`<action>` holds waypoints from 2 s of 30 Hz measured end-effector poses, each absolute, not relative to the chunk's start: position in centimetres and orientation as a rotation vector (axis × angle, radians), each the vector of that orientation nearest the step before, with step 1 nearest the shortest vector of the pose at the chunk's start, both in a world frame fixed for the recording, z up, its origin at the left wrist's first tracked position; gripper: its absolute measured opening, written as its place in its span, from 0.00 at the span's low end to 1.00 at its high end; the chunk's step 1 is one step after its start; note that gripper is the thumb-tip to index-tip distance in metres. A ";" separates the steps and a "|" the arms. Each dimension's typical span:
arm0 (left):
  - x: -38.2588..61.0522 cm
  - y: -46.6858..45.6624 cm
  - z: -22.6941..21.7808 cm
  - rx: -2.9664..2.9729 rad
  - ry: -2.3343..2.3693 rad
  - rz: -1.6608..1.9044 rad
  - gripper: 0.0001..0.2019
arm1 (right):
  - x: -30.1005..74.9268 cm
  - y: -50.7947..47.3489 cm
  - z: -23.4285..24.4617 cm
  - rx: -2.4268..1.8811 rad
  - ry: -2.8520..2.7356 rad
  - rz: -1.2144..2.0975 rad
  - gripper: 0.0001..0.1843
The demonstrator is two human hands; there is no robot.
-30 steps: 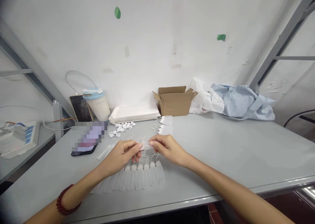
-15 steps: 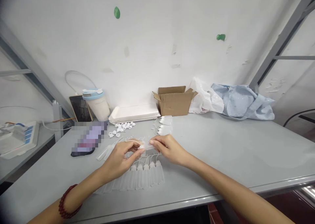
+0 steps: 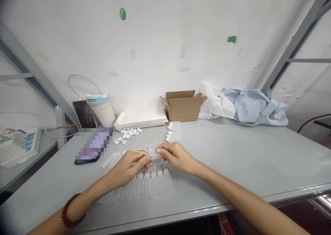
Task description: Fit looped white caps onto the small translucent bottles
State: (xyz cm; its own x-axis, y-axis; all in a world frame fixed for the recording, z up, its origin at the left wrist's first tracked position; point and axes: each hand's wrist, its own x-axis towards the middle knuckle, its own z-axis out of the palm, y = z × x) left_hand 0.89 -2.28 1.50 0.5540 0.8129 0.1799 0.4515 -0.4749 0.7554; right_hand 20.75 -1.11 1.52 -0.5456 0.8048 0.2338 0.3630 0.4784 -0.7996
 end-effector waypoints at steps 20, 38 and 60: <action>0.3 -2.0 0.4 2.829 0.838 0.963 0.06 | 20.4 -1.1 1.3 -1.075 -2.105 0.985 0.25; 0.7 -2.5 2.3 2.069 1.064 0.776 0.16 | 20.7 -1.3 1.3 -0.891 -2.178 0.766 0.18; -5.6 3.2 2.3 2.586 1.626 0.707 0.12 | 24.7 3.9 0.3 -1.266 -1.881 0.521 0.18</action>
